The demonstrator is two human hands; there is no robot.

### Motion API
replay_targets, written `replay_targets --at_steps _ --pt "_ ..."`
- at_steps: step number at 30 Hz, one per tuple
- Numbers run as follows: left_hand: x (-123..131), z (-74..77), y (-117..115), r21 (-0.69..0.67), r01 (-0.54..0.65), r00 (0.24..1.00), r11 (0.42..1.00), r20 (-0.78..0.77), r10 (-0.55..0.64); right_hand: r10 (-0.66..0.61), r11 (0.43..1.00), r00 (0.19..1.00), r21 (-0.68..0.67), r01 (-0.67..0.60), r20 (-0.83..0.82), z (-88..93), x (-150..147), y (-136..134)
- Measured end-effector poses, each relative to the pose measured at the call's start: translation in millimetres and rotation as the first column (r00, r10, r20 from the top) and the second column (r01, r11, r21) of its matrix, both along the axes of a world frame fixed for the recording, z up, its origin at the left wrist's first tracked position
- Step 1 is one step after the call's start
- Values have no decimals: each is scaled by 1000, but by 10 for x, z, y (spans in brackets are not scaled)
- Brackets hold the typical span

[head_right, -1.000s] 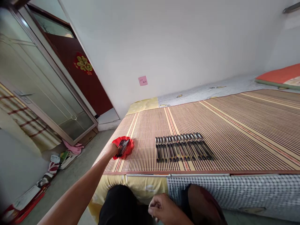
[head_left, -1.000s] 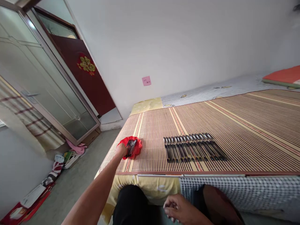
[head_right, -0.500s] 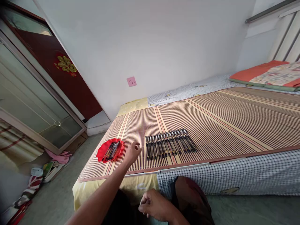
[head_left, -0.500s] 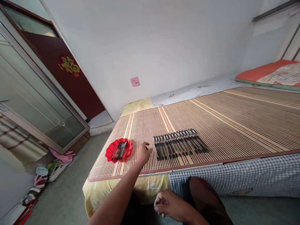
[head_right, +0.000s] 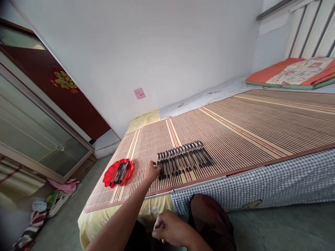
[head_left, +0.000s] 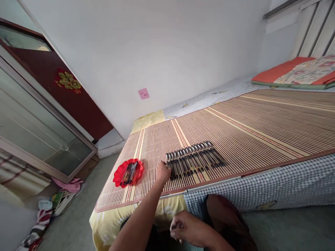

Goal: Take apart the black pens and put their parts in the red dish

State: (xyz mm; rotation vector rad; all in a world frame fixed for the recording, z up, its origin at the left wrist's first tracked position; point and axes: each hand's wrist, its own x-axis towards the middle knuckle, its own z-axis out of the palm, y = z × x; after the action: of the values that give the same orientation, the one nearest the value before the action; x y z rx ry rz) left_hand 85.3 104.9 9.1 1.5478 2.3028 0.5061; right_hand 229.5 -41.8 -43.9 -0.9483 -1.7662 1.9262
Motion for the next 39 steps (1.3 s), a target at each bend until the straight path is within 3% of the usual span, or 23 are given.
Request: replay_targets --at_steps 14,22,29,35,39 --pt "-455 85 -112 12 -43 992 999 -121 44 14 1000 1000 27 -14 -1 -17 11 -5" --pt "-96 131 -84 149 73 977 986 -208 -41 20 1000 1000 10 -20 22 -4 9 -2" --pt "43 132 40 33 63 980 997 -190 -56 16 1000 999 0 -16 49 43 36 12" --pt "-3 148 82 -119 60 975 991 -208 -84 20 1000 999 18 -20 34 29 35 8" --pt "-111 200 59 -151 27 966 988 -251 -65 19 1000 999 15 -19 34 50 44 -7"
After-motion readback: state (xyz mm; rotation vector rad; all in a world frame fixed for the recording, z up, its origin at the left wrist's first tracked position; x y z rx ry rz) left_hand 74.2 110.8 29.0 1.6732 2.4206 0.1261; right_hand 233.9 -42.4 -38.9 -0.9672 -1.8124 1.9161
